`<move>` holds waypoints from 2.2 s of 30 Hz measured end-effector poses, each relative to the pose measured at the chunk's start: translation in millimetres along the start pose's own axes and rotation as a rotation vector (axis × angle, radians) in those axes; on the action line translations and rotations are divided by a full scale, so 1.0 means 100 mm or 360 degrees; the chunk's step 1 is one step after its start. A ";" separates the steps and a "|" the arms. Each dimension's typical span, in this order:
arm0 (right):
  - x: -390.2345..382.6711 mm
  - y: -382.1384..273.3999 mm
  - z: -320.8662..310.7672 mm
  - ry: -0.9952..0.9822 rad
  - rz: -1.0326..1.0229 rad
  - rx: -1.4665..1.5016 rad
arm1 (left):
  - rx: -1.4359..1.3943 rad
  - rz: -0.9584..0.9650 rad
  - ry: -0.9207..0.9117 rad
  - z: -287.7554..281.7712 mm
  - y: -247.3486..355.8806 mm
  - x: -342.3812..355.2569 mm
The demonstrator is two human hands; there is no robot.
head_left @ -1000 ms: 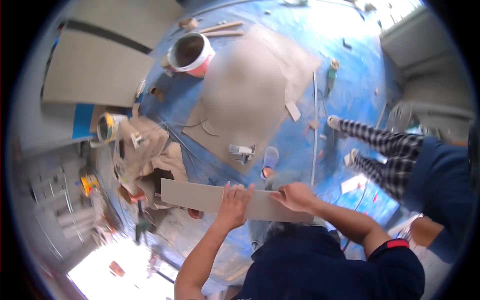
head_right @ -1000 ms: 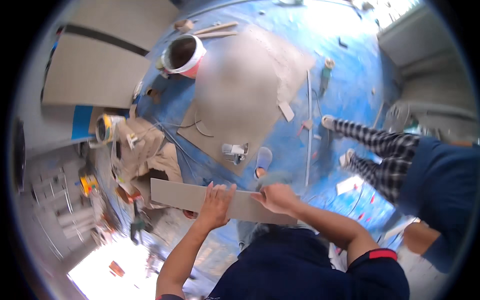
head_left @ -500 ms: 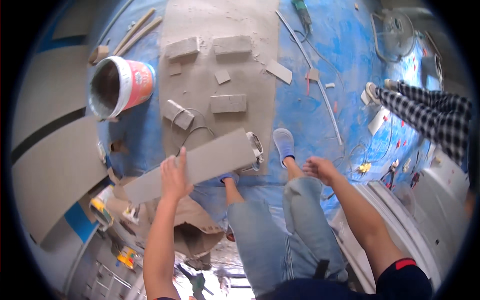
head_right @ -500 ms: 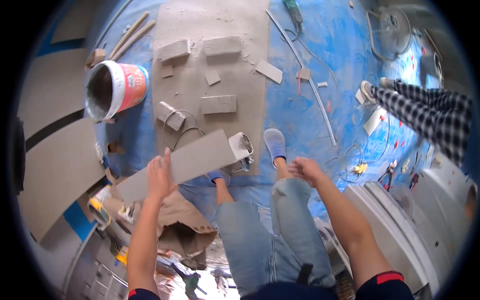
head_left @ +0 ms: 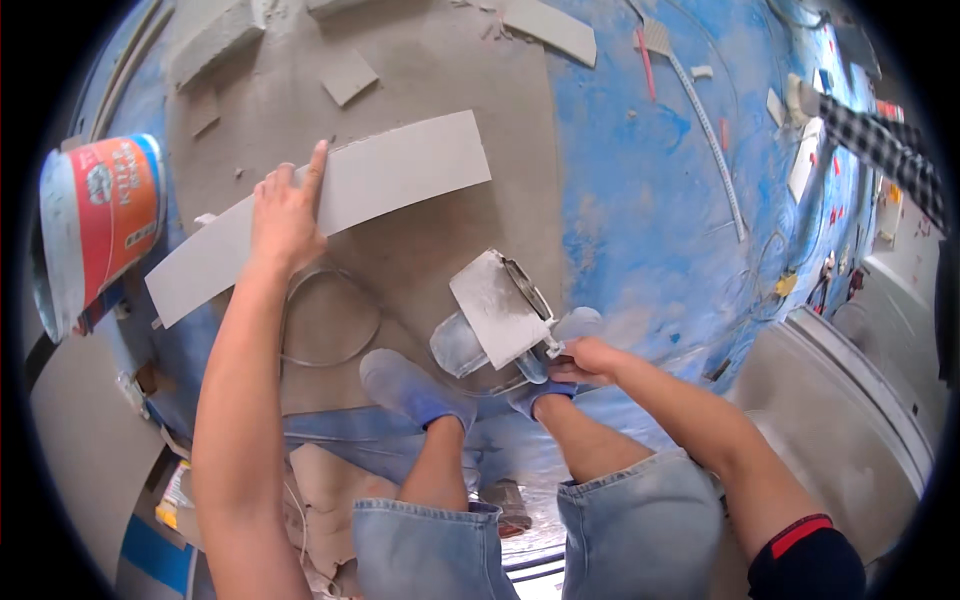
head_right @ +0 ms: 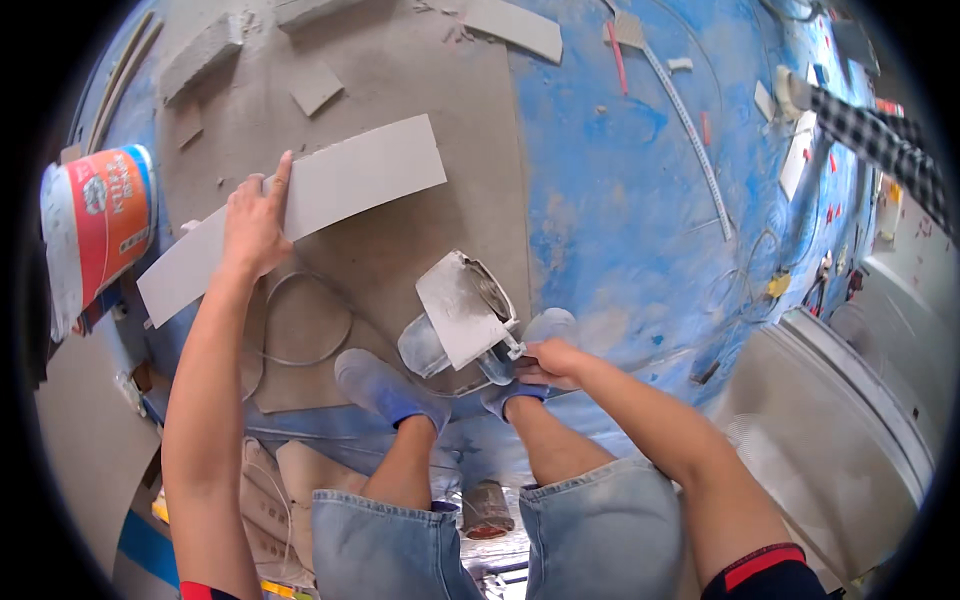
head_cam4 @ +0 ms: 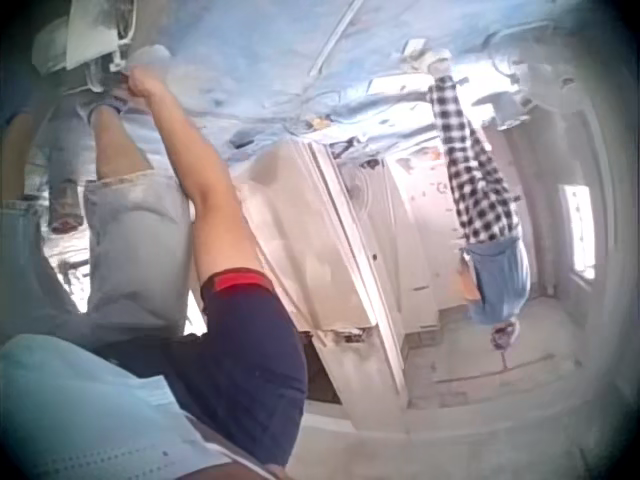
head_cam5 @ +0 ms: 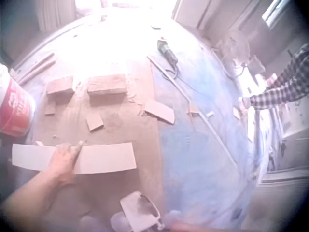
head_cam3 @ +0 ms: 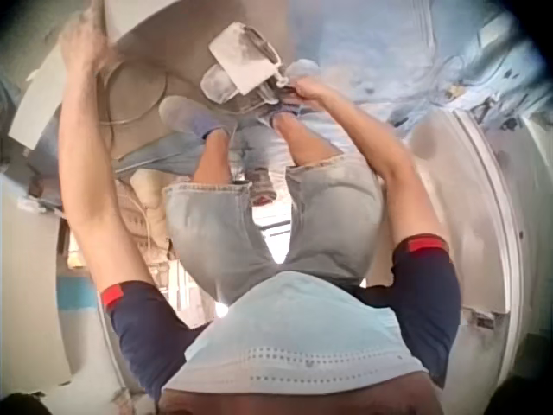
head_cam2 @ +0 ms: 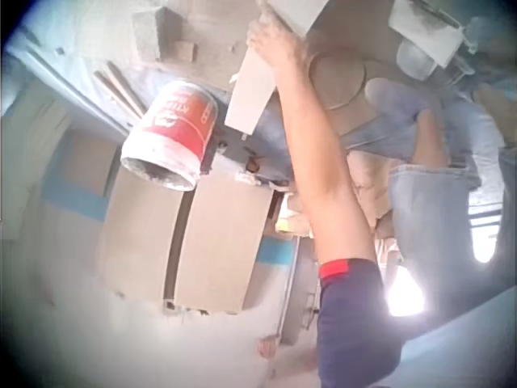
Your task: The person tests a tile against a wall corner, trims the tile using an angle grinder, and applies mortar onto the tile with a trowel.
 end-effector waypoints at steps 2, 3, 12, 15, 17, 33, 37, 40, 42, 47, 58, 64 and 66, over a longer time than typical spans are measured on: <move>0.40 -0.06 -0.08 -0.0515 -0.0076 0.0444 | -0.0058 0.0017 0.0016 0.12 0.19 0.28; 0.41 -0.07 0.13 -0.0691 -0.0036 0.0504 | -0.0008 0.0039 0.0007 0.21 0.15 0.27; 0.50 -0.14 0.11 -0.0815 -0.0149 0.0729 | -0.0049 0.0123 0.0180 0.00 0.37 0.23; -0.03 -0.42 -0.40 -0.0553 -0.0296 0.0650 | -0.0043 0.0195 0.0340 -0.02 0.44 0.27; -0.18 -0.53 -0.92 -0.0313 -0.0445 0.0589 | -0.0113 0.0223 0.0291 0.05 0.45 0.28; -2.68 -1.63 -0.54 0.0579 -0.2045 0.0638 | -0.0259 0.0024 0.0444 0.70 -0.08 -0.25; -2.47 -1.22 -0.66 0.0162 -0.1885 0.0629 | -0.0261 0.0073 0.0314 0.67 -0.19 -0.49; -2.72 -0.72 -0.63 0.0992 -0.2544 0.0199 | -0.0239 0.0104 0.0253 0.71 -0.27 -0.63; -2.58 -0.52 -0.76 0.0895 -0.2367 0.0278 | -0.0279 0.0108 0.0216 0.71 -0.39 -0.74; -2.52 0.08 -1.24 0.1028 -0.1945 0.0438 | -0.0189 0.0148 0.0394 0.44 -0.74 -0.84; -2.92 0.61 -2.52 0.0695 -0.1926 0.1195 | -0.0383 0.0127 0.0381 0.59 -0.08 -0.39; -2.77 -0.20 -1.80 -0.0155 -0.1807 0.1034 | -0.0169 0.0146 0.0517 0.84 0.22 -0.10; -2.65 -0.53 -1.52 -0.0205 -0.1821 0.0889 | -0.0146 0.0151 0.0540 0.87 0.29 -0.11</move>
Point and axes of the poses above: each hand's wrist, its own x-axis towards the middle knuckle, its own z-axis out of the palm, y = z × x, the point moved 8 cm from there along x, towards the middle knuckle, and after that the axes turned 15 degrees about z, right-handed, at the moved point
